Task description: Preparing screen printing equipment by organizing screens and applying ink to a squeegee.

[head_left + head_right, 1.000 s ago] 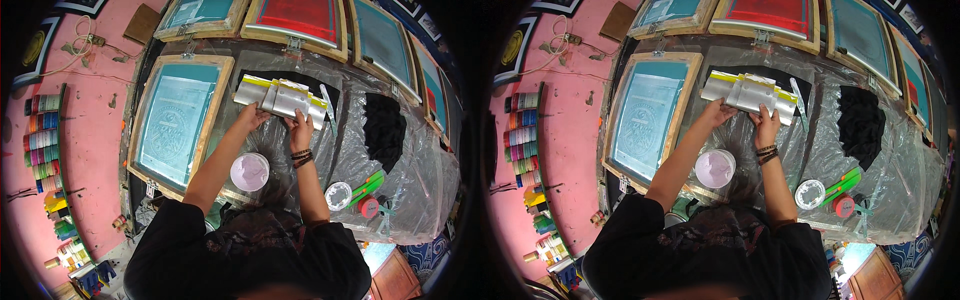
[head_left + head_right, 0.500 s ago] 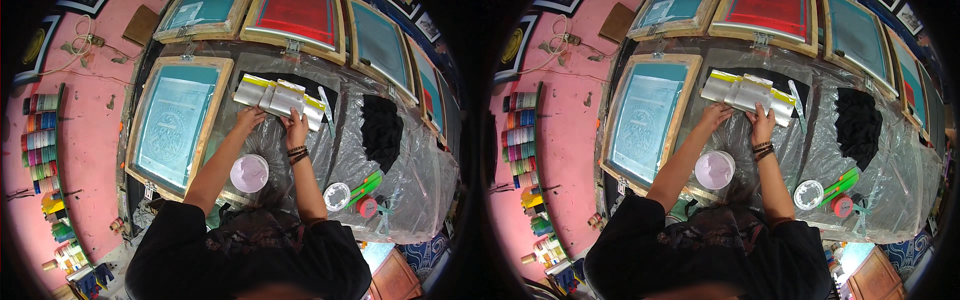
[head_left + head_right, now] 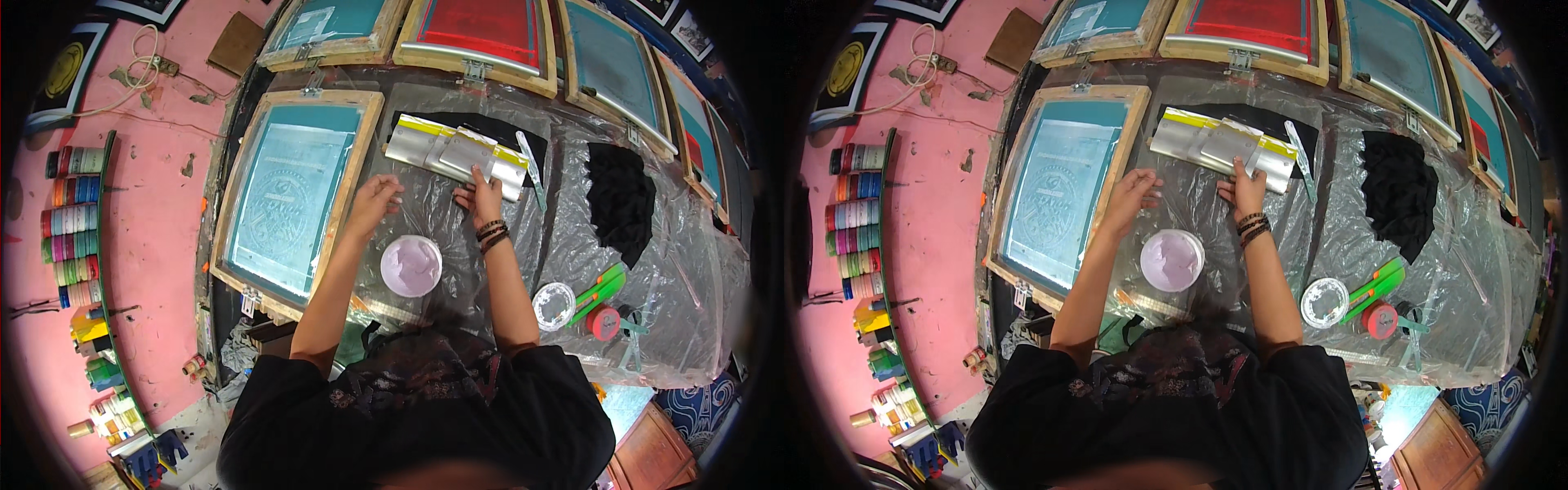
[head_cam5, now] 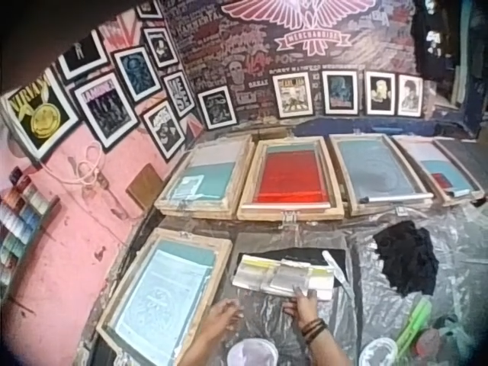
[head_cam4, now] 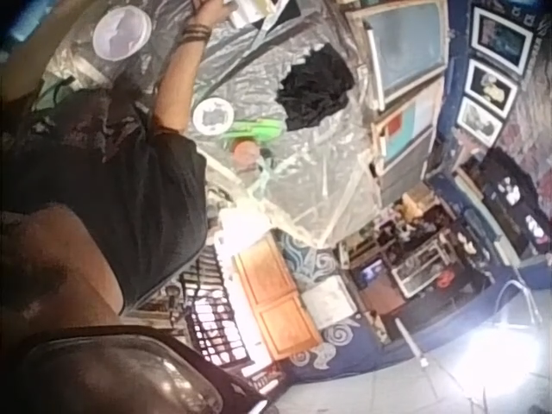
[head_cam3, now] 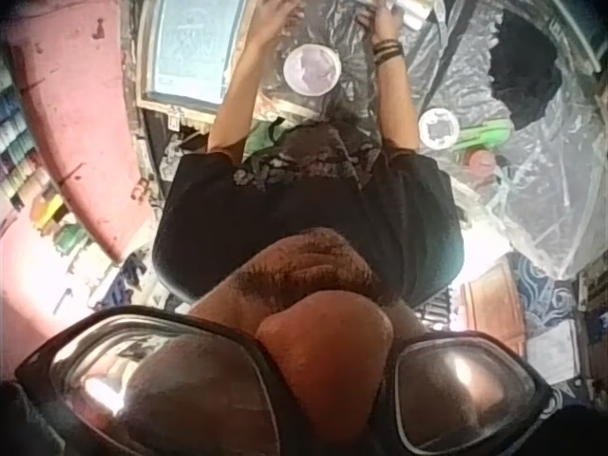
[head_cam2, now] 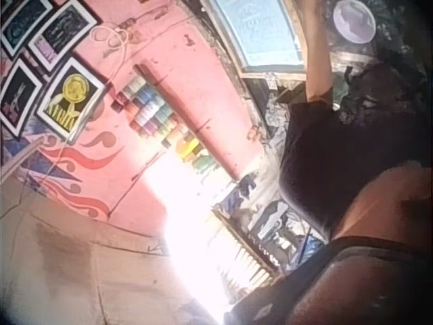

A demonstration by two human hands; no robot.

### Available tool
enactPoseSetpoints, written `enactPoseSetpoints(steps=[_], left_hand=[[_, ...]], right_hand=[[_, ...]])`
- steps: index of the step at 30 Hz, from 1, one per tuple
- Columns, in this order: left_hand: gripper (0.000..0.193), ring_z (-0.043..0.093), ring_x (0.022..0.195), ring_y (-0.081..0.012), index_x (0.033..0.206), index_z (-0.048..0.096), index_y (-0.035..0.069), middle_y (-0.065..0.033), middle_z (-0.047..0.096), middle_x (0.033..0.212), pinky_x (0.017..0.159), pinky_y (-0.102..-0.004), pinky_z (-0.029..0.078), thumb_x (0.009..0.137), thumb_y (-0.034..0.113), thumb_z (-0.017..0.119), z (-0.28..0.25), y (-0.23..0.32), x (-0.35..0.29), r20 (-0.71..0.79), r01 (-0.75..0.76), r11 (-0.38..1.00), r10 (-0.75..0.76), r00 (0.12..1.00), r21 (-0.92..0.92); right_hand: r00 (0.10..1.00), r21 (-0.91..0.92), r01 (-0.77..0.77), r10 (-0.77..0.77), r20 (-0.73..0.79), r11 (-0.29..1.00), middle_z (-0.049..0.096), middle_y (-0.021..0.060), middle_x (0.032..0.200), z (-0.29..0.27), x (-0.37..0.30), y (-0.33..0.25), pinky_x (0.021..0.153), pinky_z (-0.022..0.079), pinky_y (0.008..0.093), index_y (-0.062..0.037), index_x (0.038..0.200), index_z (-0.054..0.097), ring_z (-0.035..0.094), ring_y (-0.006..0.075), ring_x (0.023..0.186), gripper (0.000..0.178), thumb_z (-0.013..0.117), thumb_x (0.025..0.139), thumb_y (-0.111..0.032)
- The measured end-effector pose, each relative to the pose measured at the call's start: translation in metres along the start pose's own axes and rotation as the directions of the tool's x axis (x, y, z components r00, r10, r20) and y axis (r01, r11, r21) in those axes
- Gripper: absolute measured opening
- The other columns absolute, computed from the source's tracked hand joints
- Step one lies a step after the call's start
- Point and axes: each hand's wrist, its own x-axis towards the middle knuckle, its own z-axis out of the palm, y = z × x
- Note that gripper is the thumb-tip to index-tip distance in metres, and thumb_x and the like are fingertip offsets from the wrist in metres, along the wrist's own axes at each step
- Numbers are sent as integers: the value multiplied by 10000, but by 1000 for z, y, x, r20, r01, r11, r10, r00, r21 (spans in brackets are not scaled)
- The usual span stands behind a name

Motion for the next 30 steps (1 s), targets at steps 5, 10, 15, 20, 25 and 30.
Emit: enactPoseSetpoints(steps=[5, 10, 15, 20, 25, 30], left_hand=[[402, 665, 984, -186, 1322, 534, -7, -103, 671, 1157, 831, -315, 561, 1048, 287, 525, -21, 11, -63, -33, -80, 981, 76, 997, -178], [558, 557, 1295, -333, 1442, 416, -60, -218, 523, 1442, 1082, -427, 475, 1090, 365, 330, -31, 22, -112, 78, -21, 749, 97, 992, -662], [572, 523, 1330, -355, 1456, 397, -66, -234, 492, 1470, 1112, -446, 450, 1092, 367, 311, -37, 11, -142, 100, -40, 713, 154, 983, -700], [596, 516, 1336, -361, 1454, 391, -76, -241, 485, 1472, 1110, -453, 453, 1092, 390, 307, -38, -2, -150, 120, -24, 736, 143, 982, -677], [624, 485, 1364, -364, 1467, 372, -78, -249, 457, 1493, 1134, -467, 425, 1089, 414, 303, -48, 0, -162, 214, 36, 643, 201, 956, -765], [667, 445, 1397, -374, 1484, 355, -74, -254, 419, 1521, 1159, -482, 390, 1080, 454, 299, -66, -1, -170, 345, 152, 546, 271, 899, -824]], right_hand=[[996, -30, 47, -50, -75, 998, 567, 147, 1026, -3, -17, -2, 577, 602, 367, -40, 1436, 251, 659, 213, 697, 799, 740, 899, -373], [964, 94, 262, -256, -70, 960, 526, 33, 964, -57, -31, 16, 690, 395, 324, -64, 1379, 453, 447, 144, 753, 562, 557, 1000, -465], [971, 281, 220, -238, 29, 934, 552, 191, 1304, -75, -88, 21, 1049, 459, 429, 22, 1375, 446, 573, 306, 1185, 585, 442, 1062, -472], [957, 286, 258, -284, 53, 923, 542, 232, 1305, -89, -130, 25, 1053, 471, 470, 45, 1385, 414, 564, 360, 1232, 639, 410, 1061, -505], [867, 588, 264, -455, 202, 764, 357, 313, 1507, -64, -198, 8, 1161, 356, 523, 53, 1475, 310, 395, 446, 1399, 792, 356, 1030, -601], [793, 609, 269, -530, 299, 746, 240, 332, 1578, -27, -257, 10, 1218, 244, 539, 59, 1532, 218, 278, 470, 1464, 924, 343, 990, -679]])
